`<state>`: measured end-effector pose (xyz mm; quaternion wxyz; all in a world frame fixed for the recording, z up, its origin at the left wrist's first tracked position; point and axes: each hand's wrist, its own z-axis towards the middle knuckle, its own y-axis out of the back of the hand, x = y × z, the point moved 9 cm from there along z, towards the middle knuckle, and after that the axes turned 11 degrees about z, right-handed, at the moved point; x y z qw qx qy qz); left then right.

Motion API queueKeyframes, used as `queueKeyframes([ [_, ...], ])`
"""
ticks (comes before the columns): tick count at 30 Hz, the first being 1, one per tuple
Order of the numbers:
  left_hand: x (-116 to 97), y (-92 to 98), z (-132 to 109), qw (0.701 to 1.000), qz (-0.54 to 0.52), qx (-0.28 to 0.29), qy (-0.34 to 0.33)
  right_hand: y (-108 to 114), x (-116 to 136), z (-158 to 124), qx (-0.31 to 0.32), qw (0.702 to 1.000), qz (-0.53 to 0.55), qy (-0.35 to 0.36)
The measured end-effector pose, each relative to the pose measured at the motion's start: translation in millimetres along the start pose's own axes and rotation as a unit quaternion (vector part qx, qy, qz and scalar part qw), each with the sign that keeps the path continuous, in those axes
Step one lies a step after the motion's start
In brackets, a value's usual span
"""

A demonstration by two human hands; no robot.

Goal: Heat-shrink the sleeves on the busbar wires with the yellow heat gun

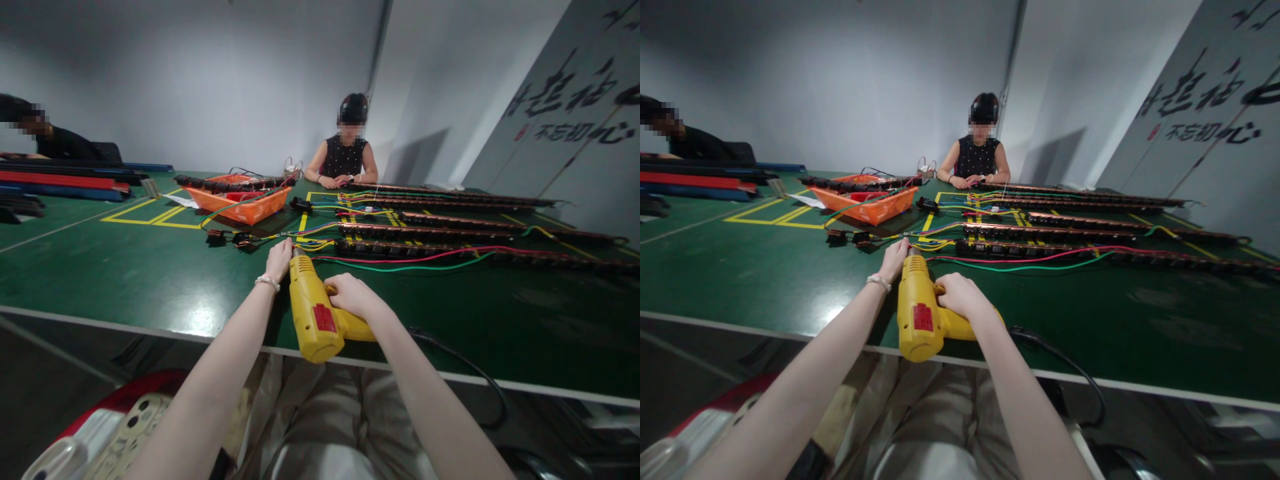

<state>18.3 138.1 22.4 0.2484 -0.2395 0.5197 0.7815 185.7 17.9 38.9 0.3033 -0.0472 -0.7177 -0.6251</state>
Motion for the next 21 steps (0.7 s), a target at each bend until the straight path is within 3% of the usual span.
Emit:
queueKeyframes([
  [14, -4, 1.2, -1, 1.0, -0.014, 0.005, -0.02, 0, -4, 1, 0.014, 0.998, 0.042, 0.034],
  [21, -2, -4.9, -4, 0.998, -0.053, 0.021, -0.007, 16, -43, -4, -0.007, 0.998, 0.057, 0.002],
])
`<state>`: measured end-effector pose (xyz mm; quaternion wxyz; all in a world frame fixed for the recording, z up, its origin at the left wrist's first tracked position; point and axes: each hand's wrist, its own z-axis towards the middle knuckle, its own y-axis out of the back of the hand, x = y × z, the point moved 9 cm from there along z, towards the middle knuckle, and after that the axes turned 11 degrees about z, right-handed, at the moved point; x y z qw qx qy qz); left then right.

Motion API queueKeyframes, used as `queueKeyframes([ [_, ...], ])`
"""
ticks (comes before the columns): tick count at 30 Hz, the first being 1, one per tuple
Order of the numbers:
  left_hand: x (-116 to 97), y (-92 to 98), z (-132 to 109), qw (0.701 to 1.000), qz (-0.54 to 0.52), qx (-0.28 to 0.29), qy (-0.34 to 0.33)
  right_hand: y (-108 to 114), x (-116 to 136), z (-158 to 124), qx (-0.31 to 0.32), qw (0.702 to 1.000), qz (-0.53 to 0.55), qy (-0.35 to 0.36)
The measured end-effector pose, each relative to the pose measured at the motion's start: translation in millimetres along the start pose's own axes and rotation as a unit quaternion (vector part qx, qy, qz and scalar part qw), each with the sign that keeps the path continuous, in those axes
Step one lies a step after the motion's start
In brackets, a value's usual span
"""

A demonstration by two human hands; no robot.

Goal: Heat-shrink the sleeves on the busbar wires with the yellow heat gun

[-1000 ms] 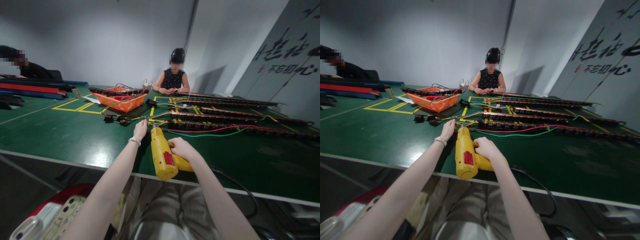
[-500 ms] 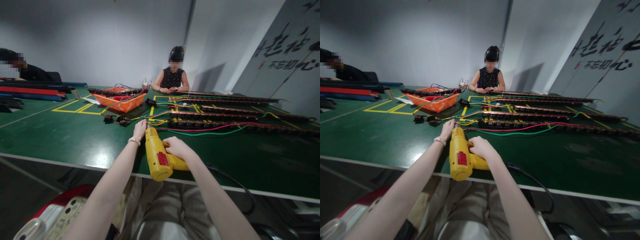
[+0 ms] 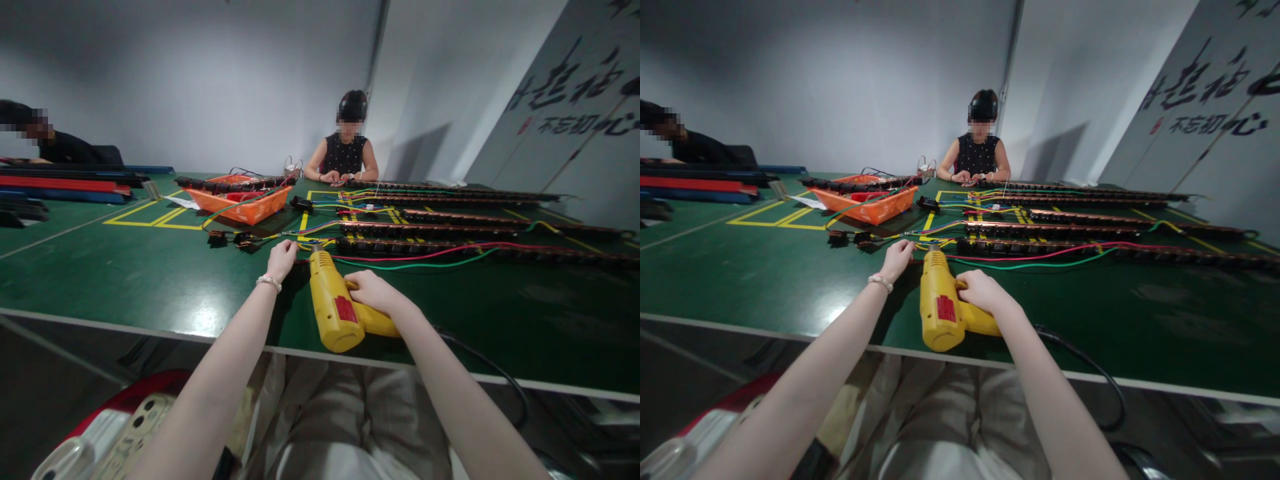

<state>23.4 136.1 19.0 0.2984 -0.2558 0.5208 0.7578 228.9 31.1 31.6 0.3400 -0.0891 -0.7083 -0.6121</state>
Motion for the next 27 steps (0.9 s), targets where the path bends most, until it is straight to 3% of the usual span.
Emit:
queueKeyframes([
  [7, 2, -0.7, 0, 1.0, -0.004, -0.002, 0.002, 23, -29, -2, -0.021, 0.999, 0.013, -0.039],
  [27, 0, 1.6, 2, 1.0, 0.006, -0.006, 0.004, 21, -26, -8, -0.033, 0.998, -0.012, -0.056],
])
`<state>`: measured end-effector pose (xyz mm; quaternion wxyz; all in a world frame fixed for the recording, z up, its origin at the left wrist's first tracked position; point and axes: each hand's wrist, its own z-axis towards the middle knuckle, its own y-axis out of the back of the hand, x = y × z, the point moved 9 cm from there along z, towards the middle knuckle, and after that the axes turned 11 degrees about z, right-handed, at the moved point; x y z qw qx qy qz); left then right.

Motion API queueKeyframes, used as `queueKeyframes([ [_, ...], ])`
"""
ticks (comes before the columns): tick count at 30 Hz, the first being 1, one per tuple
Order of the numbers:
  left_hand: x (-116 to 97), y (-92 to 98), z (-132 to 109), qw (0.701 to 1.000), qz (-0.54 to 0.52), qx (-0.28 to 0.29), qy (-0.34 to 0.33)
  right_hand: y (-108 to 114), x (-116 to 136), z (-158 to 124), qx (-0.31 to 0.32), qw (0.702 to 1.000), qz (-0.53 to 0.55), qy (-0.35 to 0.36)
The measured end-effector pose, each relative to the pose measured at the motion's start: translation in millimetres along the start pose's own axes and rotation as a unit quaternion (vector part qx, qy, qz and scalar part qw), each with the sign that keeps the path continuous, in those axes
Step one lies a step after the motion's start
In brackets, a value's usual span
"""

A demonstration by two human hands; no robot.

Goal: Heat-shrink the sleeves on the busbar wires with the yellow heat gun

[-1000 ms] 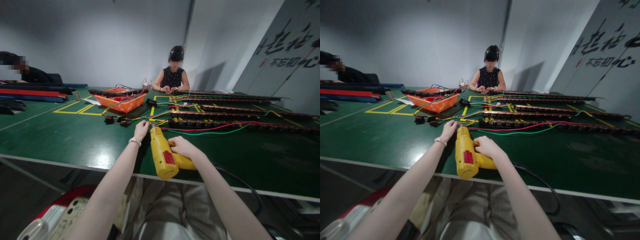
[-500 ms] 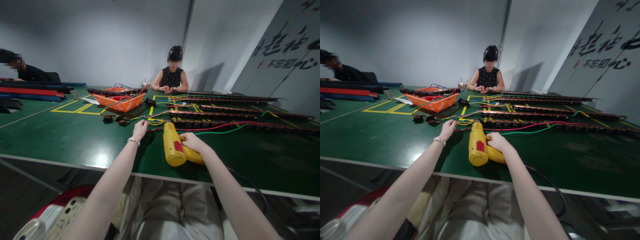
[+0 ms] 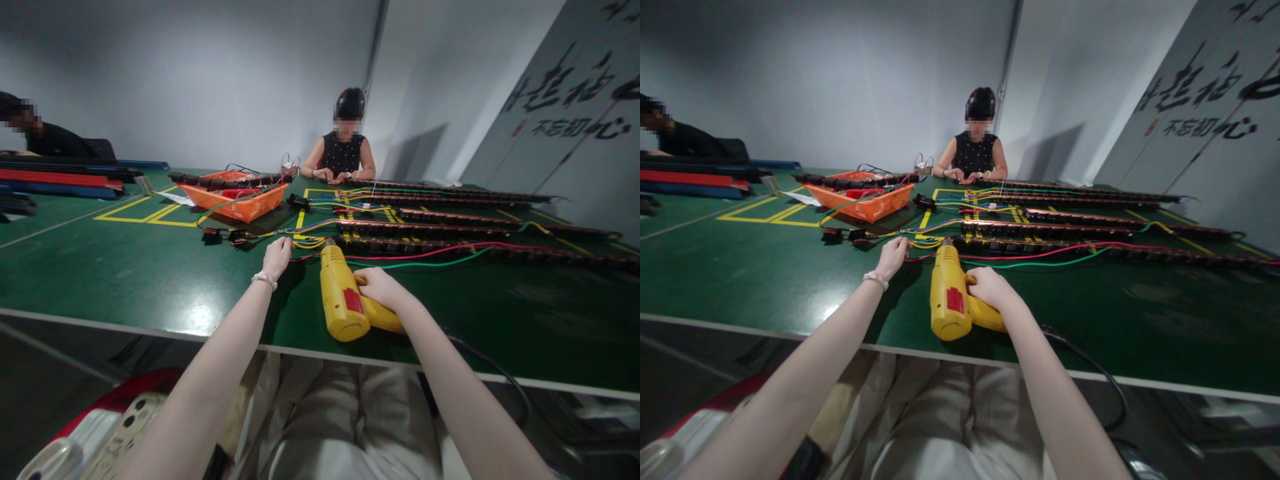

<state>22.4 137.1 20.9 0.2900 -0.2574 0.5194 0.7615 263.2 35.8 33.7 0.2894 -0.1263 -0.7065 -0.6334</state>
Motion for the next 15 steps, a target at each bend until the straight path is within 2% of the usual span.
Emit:
queueKeyframes([
  [10, 2, -1.7, 1, 1.0, -0.018, -0.011, 0.001, -21, 32, -9, 0.018, 0.999, -0.026, 0.035],
  [15, 0, -2.3, 2, 1.0, 0.018, -0.004, -0.012, -32, 57, -7, 0.027, 0.998, -0.045, 0.046],
])
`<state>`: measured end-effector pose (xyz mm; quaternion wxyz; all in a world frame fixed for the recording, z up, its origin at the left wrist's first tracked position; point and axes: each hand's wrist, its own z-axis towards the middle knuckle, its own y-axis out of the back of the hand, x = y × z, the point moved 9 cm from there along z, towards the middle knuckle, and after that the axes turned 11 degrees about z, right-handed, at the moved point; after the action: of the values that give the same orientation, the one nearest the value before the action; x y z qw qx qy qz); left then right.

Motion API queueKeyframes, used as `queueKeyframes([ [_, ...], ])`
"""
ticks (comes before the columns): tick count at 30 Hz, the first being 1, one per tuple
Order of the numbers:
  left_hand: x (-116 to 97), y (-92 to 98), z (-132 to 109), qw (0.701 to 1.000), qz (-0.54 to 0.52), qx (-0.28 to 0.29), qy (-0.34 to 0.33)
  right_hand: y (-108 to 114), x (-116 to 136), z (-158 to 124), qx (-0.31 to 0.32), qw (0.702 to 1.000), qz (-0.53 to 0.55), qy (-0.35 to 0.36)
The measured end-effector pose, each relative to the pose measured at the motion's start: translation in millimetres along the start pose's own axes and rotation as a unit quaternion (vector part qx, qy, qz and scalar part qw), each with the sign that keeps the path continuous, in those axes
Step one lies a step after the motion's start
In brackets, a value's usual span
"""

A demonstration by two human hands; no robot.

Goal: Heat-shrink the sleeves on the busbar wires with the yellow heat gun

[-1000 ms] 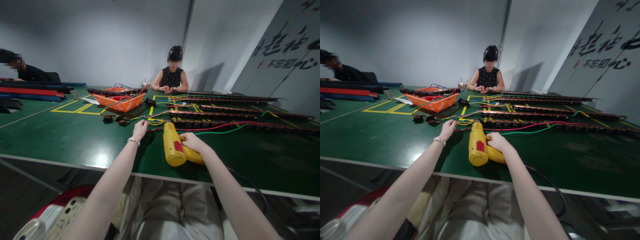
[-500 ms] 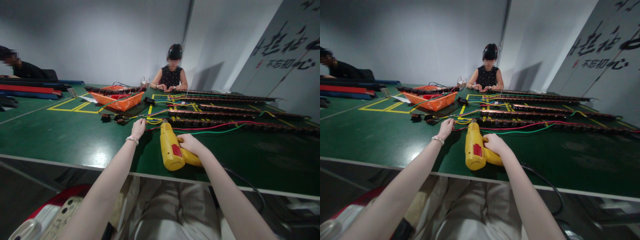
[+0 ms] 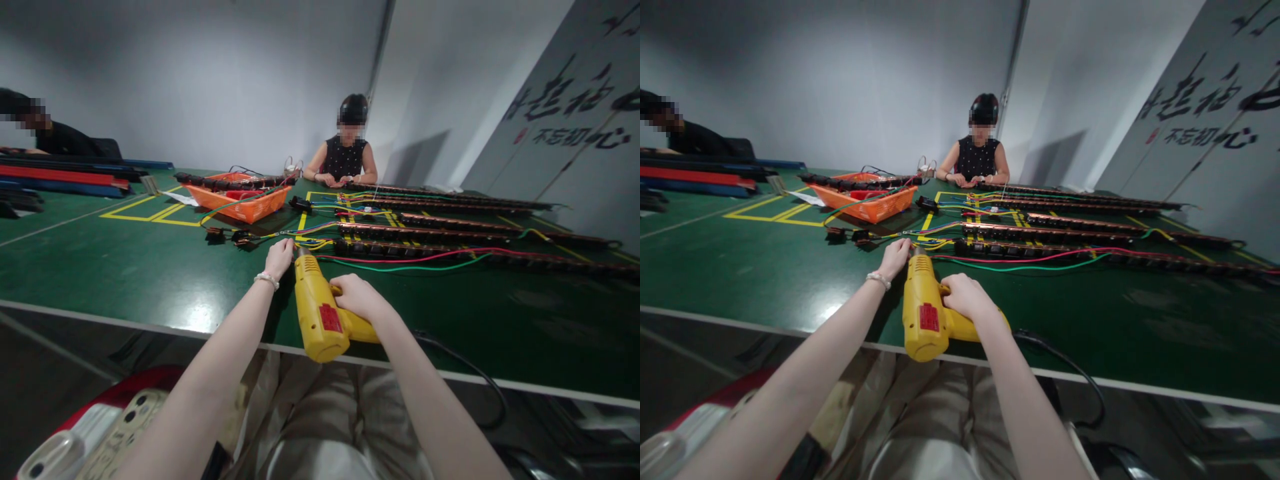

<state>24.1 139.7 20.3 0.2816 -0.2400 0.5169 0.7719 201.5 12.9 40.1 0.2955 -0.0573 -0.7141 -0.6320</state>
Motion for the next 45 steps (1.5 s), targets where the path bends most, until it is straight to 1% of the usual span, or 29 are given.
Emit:
queueKeyframes([
  [3, 1, 4.3, 2, 1.0, 0.023, -0.011, -0.005, -3, 15, 4, -0.006, 1.0, -0.012, 0.008],
  [6, 5, 6.5, 3, 1.0, 0.014, -0.012, 0.01, -6, 21, 7, -0.008, 1.0, -0.019, 0.013],
  [12, 5, 7.2, 2, 1.0, 0.012, -0.006, 0.013, -6, 20, 6, 0.005, 1.0, -0.012, 0.028],
  [21, 6, 7.9, 2, 1.0, 0.006, -0.01, 0.004, -6, 19, 6, 0.009, 0.999, 0.008, 0.037],
  [25, 1, 4.6, 0, 1.0, -0.007, 0.0, -0.022, -3, 5, 7, 0.008, 0.999, 0.033, 0.027],
  [30, 0, -1.4, -3, 0.999, -0.045, 0.026, -0.012, 8, -29, 5, -0.004, 0.999, 0.05, 0.0],
  [35, 0, -0.2, -3, 0.999, -0.042, 0.019, -0.014, 21, -55, 4, -0.023, 0.997, 0.069, -0.013],
  [41, 1, 0.4, -4, 0.999, -0.037, 0.011, -0.009, 31, -68, 8, -0.029, 0.996, 0.076, -0.034],
  [45, 0, 0.3, -4, 0.999, -0.042, 0.009, -0.01, 31, -77, 11, -0.032, 0.994, 0.088, -0.048],
])
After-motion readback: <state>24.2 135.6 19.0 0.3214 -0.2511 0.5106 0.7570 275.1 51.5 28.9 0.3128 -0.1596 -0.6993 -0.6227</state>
